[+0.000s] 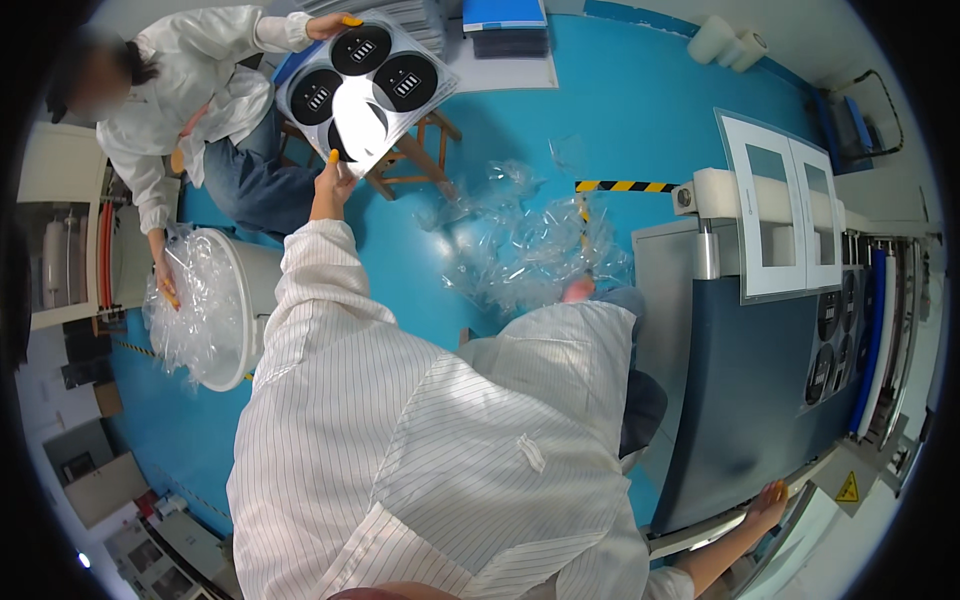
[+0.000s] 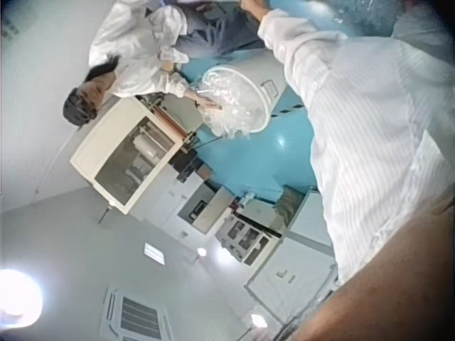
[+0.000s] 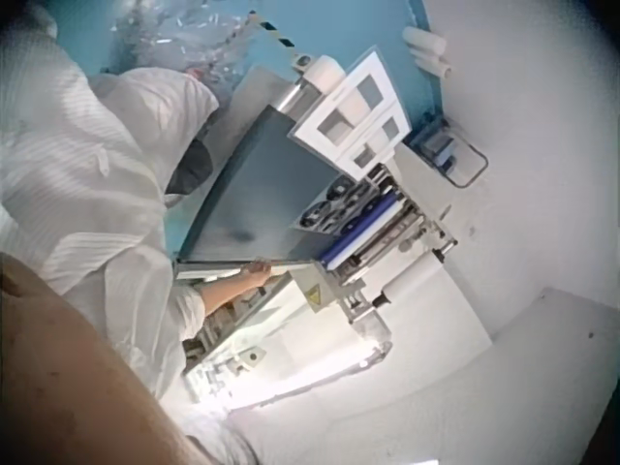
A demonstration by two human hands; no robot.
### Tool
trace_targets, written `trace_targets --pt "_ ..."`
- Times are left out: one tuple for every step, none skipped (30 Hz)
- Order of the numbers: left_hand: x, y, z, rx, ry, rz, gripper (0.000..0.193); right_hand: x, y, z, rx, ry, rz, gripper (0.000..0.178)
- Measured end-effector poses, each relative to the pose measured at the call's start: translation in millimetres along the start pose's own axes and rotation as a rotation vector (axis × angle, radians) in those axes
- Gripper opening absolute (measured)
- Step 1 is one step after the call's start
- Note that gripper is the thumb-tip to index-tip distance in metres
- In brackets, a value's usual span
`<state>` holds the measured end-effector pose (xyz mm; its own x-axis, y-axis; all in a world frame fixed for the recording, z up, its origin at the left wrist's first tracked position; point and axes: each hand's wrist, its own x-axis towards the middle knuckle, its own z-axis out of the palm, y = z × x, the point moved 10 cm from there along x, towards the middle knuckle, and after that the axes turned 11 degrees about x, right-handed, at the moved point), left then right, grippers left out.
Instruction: The person sorts and moves component sheets containing circular components by hand, taking them from a conveyor belt and placing them into a white bin.
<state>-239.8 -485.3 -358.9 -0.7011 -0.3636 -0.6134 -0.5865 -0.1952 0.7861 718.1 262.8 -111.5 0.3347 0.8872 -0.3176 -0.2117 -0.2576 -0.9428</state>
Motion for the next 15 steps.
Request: trace_targets --pt "0 8 7 -0.039 -0.088 0.042 0.045 -3 1 -13 0.016 0.020 0.016 0.029" --pt "-1 14 13 -0.074 -0.176 0.081 0.041 -7 3 -27 0.016 0.022 0.016 0.029" --pt "-3 20 18 -0.110 -0.263 0.122 0.038 -9 6 -37 0.016 0.003 0.029 0.028" --pt "-22 20 35 -0.158 -0.329 0.110 0.030 -19 2 -47 0.010 -0.002 0.024 0.028" --pt "-41 23 40 -0.159 -0.335 0.110 0.030 -28 3 -46 0.014 0.000 0.021 0.028" --pt "-66 38 48 -0.162 -0.452 0.222 0.025 -40 4 -38 0.020 -0.007 0.013 0.029" --pt "-86 54 55 -0.163 -0.568 0.337 0.020 -53 5 -29 0.028 -0.014 0.007 0.029" --pt "-94 59 57 -0.169 -0.606 0.332 0.023 -66 8 -17 0.036 -0.015 0.014 0.029" --pt "-102 66 58 -0.165 -0.612 0.338 0.023 -81 6 1 0.025 -0.048 0.001 0.030" --pt "-116 76 69 -0.065 -0.667 0.392 0.025 -96 3 16 0.017 -0.071 -0.015 0.031" --pt "-133 84 78 0.034 -0.720 0.447 0.026 -108 5 31 0.069 -0.087 0.005 0.033" --pt "-157 90 89 -0.065 -0.792 0.422 0.030 -120 2 42 0.129 -0.093 0.014 0.034" --pt "-171 92 94 -0.052 -0.829 0.426 0.030 -130 1 56 0.199 -0.145 0.036 0.036" --pt "-182 102 91 -0.178 -0.835 0.444 0.031 -139 1 71 0.271 -0.195 0.055 0.037" --pt "-193 112 84 -0.302 -0.848 0.454 0.032 -153 0 89 0.254 -0.276 0.046 0.039"
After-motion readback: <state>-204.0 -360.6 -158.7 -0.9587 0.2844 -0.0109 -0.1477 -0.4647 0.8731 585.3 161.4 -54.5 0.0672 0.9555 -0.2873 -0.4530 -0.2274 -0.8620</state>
